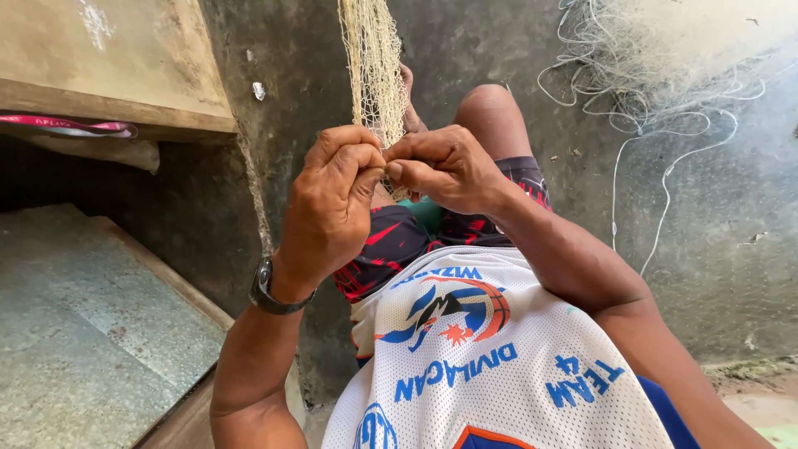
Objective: Repairing holes in a fishing net by tying knots in the mesh.
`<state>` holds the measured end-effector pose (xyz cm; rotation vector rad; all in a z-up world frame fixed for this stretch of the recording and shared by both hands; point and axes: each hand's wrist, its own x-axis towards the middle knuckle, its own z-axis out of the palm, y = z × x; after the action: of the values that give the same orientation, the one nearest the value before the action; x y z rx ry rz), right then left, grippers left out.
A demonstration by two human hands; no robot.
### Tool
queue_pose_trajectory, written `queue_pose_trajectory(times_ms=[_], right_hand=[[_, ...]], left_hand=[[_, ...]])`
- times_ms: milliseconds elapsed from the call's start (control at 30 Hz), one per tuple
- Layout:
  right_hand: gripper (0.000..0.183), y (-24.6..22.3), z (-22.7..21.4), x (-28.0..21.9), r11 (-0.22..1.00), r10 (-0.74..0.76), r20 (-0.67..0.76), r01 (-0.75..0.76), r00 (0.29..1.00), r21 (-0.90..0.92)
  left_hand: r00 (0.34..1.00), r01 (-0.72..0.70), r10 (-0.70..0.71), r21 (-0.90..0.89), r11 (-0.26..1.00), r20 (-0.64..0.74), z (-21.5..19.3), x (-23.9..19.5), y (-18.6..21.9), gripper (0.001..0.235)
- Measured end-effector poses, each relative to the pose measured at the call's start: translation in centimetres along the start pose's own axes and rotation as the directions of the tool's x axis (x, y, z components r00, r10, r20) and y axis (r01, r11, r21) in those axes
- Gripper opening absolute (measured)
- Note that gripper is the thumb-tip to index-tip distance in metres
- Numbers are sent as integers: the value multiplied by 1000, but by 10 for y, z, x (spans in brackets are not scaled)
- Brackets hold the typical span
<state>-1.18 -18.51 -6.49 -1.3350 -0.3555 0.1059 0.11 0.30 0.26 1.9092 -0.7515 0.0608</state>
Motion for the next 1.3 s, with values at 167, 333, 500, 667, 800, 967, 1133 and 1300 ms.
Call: queue_pose_trajectory(times_ms=[167,333,500,667,800,967,1133,1300], right_hand=[[11,2,2,-1,1000,10,-33,-9,999,28],[12,8,4,-3,997,31,-61,-27,998,70],[12,4,6,-1,1000,-17,-28,17,999,-4],[16,-3,5,2,999,-13,18,13,1000,37],[20,-11,2,4,988,37,45,-43,998,149],[19,-14,2,5,996,33,43,-36,999,79],[14,-7,0,6,1000,14,26,-14,1000,23],[12,3,0,4,997,-27,-6,27,1000,-78]], left_hand=[[999,-9,9,-8,1000,-46,5,-2,-5,6],[998,-4,3,-17,1000,-69,6,-4,-9,6],[997,71,-73,-90,993,-14,-1,-4,-6,6],[994,110,-109,-152,982,16,-8,-1,-6,7],[994,110,-109,-134,985,13,-13,-1,-7,7],[993,119,-118,-101,988,21,-16,1,-5,6],[992,110,-108,-36,993,67,-19,1,-9,8],[992,38,-46,68,997,116,-23,7,-2,9]])
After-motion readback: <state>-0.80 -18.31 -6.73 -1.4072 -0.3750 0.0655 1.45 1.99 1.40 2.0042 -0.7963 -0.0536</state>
